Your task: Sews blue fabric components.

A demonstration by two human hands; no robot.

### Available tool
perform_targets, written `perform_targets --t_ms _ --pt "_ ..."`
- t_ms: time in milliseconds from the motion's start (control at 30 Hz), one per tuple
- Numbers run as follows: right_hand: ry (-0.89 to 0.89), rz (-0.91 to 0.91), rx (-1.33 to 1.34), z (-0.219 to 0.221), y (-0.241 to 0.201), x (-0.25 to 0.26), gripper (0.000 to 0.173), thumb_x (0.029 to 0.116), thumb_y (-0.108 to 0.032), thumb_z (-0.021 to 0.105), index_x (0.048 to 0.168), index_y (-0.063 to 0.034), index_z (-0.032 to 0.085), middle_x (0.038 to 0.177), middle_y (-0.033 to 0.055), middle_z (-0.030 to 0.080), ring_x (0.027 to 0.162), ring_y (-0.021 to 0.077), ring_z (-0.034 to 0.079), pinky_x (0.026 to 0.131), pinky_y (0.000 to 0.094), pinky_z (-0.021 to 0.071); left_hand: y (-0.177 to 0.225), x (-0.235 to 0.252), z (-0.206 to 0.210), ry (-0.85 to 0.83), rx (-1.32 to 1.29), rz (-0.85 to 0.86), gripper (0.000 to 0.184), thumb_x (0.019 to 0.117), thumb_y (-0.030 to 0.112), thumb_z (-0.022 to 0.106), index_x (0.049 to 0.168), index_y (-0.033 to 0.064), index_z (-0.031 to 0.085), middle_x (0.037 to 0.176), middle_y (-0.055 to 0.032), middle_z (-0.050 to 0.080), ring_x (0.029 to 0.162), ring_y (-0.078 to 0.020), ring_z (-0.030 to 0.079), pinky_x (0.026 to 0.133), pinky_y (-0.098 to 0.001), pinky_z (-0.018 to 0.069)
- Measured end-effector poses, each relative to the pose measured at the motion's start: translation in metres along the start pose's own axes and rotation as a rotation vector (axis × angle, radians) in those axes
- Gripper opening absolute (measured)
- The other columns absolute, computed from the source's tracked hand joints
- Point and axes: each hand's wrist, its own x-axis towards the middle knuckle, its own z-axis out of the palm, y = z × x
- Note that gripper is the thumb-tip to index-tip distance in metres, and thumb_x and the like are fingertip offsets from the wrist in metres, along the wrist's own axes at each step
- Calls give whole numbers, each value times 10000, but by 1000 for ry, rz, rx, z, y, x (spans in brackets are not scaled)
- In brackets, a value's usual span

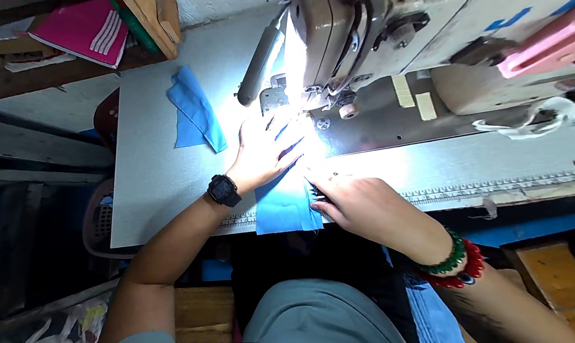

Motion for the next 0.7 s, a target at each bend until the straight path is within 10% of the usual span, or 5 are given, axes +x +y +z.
perform_targets --t_ms 700 --pt "-32 -13 -40 -9 -1 5 492 991 -415 573 1371 -111 649 857 84 685 706 268 678 545 439 512 -2 4 -4 4 -25 30 471 1039 576 402 1422 396 608 1603 -65 432 1512 -321 310 1157 -649 159"
